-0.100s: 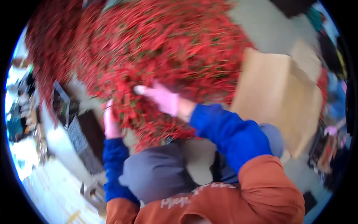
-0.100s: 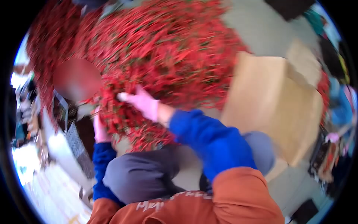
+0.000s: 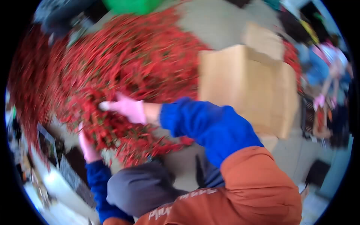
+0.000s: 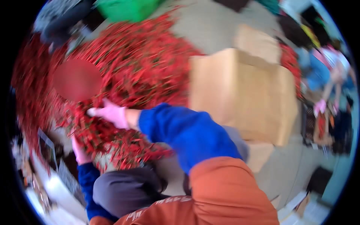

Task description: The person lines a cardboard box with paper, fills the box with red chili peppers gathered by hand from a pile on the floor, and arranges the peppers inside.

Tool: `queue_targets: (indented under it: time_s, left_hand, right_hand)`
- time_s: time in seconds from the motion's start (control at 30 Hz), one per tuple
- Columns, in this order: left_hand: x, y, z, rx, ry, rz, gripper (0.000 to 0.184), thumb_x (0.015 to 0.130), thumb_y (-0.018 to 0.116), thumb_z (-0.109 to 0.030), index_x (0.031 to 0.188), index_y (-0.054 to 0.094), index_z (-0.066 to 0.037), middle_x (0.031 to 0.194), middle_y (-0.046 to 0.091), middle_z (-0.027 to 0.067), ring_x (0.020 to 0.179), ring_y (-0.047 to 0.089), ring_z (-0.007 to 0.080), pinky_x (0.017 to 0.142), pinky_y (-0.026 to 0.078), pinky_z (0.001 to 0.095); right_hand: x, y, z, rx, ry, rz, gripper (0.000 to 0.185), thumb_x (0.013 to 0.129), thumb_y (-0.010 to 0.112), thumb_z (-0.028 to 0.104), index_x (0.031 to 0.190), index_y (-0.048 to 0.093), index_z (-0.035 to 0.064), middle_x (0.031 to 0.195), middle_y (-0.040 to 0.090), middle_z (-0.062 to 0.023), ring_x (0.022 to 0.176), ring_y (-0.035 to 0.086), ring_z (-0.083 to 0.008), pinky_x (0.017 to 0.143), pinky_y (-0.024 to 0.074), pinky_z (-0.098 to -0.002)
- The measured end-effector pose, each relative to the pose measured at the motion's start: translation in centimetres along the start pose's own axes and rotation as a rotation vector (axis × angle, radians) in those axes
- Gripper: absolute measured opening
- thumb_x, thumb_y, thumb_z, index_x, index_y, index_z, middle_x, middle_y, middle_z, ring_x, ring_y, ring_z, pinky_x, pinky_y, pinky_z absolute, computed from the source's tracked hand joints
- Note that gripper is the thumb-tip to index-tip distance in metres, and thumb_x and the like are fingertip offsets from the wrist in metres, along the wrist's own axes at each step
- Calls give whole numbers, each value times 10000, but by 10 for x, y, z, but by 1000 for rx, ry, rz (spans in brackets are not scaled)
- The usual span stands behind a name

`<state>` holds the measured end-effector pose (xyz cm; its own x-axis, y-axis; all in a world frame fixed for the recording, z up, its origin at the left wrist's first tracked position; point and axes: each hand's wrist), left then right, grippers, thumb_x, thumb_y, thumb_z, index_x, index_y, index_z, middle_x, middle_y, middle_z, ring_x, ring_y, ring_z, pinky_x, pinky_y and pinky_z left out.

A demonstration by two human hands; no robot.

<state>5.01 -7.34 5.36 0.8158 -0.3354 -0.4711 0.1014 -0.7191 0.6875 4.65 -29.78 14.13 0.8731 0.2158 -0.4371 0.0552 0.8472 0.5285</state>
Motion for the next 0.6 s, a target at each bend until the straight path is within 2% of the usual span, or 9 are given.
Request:
queue_targets:
  time_s: [0.07,0.1,0.13,0.2,0.3,0.33,0.4,0.47,0.6]
  left_hand:
    - [-8,39,-75,136,-12,170,529,990,321,-423,1352,409,-47,1237,565,142,1116,563,267,958,462,432]
    - [-25,68,-134,398,132,257,522,991,321,-418,1344,415,-45,1220,574,144,1092,577,267,936,479,427]
    - [-8,52,-124,378,176,405,514,993,320,-413,1336,422,-43,1204,583,146,1068,592,266,913,497,422]
    - [1,86,-64,323,181,530,497,995,320,-402,1318,437,-44,1181,596,140,1021,614,258,883,516,404]
    - [-8,128,-85,452,131,653,454,1001,329,-370,1296,454,-49,1128,621,120,943,642,236,841,538,367]
    - [-50,141,-207,831,64,606,446,1002,328,-362,1297,453,-51,1115,624,118,945,641,232,840,538,366]
    - [-47,191,-161,756,-94,671,357,976,454,-298,1231,517,-56,1070,603,70,912,619,172,798,517,296]
    - [-57,241,-103,843,-115,701,289,962,492,-296,1108,582,-63,1009,630,53,874,626,149,764,520,289]
    - [-70,303,26,756,-333,835,209,914,577,-235,1039,594,-69,937,660,42,818,644,147,747,523,278]
  right_hand:
    - [14,33,21,62,-177,92,801,765,766,253,1395,298,93,1338,469,-103,1218,440,-242,1046,338,-412]
    - [-1,48,43,230,-345,237,781,770,761,246,1388,309,92,1325,479,-101,1219,440,-241,1046,339,-416]
    - [-25,43,42,186,-392,203,762,774,757,239,1382,321,91,1313,488,-99,1219,440,-240,1045,341,-420]
    - [-80,22,54,107,-444,30,684,803,727,204,1365,352,97,1291,505,-88,1203,457,-227,1032,360,-414]
    - [-126,51,52,141,-645,-71,589,836,692,182,1343,403,104,1265,536,-63,1180,479,-199,1012,387,-396]
    - [-109,135,36,469,-770,-22,530,855,667,174,1327,436,104,1245,557,-52,1151,506,-189,1001,398,-388]
    - [-160,114,35,473,-919,-99,513,866,655,171,1325,438,100,1244,563,-58,1123,534,-193,985,426,-384]
    - [-194,83,21,564,-1003,-124,564,895,624,250,1368,388,53,1303,523,-80,1157,525,-187,1007,425,-366]
    - [-264,-1,-7,617,-984,-296,474,944,543,263,1345,421,41,1280,546,-109,1140,553,-212,1010,428,-378]
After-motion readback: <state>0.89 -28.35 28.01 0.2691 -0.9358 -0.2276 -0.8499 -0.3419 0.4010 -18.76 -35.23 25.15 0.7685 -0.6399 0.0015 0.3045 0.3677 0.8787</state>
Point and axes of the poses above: each hand's wrist, its own x-axis towards the middle knuckle, its own y-axis out of the palm, z = x × y
